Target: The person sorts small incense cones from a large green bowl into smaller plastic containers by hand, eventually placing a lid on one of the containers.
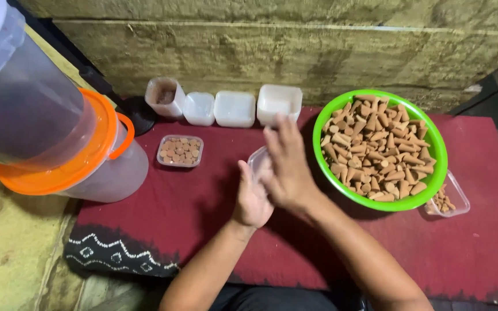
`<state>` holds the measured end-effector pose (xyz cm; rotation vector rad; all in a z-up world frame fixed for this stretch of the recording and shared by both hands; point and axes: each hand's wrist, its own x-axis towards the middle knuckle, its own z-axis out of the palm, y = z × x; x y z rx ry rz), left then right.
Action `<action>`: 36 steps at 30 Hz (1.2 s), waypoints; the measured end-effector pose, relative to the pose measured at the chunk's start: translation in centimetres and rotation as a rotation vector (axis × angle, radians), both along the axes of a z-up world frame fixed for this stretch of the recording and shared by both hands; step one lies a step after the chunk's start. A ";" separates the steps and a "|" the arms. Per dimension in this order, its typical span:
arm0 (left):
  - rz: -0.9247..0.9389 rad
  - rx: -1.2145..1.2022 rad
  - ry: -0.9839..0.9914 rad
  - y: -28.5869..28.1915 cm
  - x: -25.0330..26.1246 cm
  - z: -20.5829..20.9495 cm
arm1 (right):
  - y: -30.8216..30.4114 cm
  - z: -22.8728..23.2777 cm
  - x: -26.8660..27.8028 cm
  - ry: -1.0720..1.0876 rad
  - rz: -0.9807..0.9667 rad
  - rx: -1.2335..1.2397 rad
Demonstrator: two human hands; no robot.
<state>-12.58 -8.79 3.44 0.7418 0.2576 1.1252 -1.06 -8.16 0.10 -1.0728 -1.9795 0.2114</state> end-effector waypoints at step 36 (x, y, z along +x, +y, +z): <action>-0.217 0.121 -0.094 7.1 -2.3 -5.5 | 0.4 -1.3 -1.9 -0.301 -0.163 0.186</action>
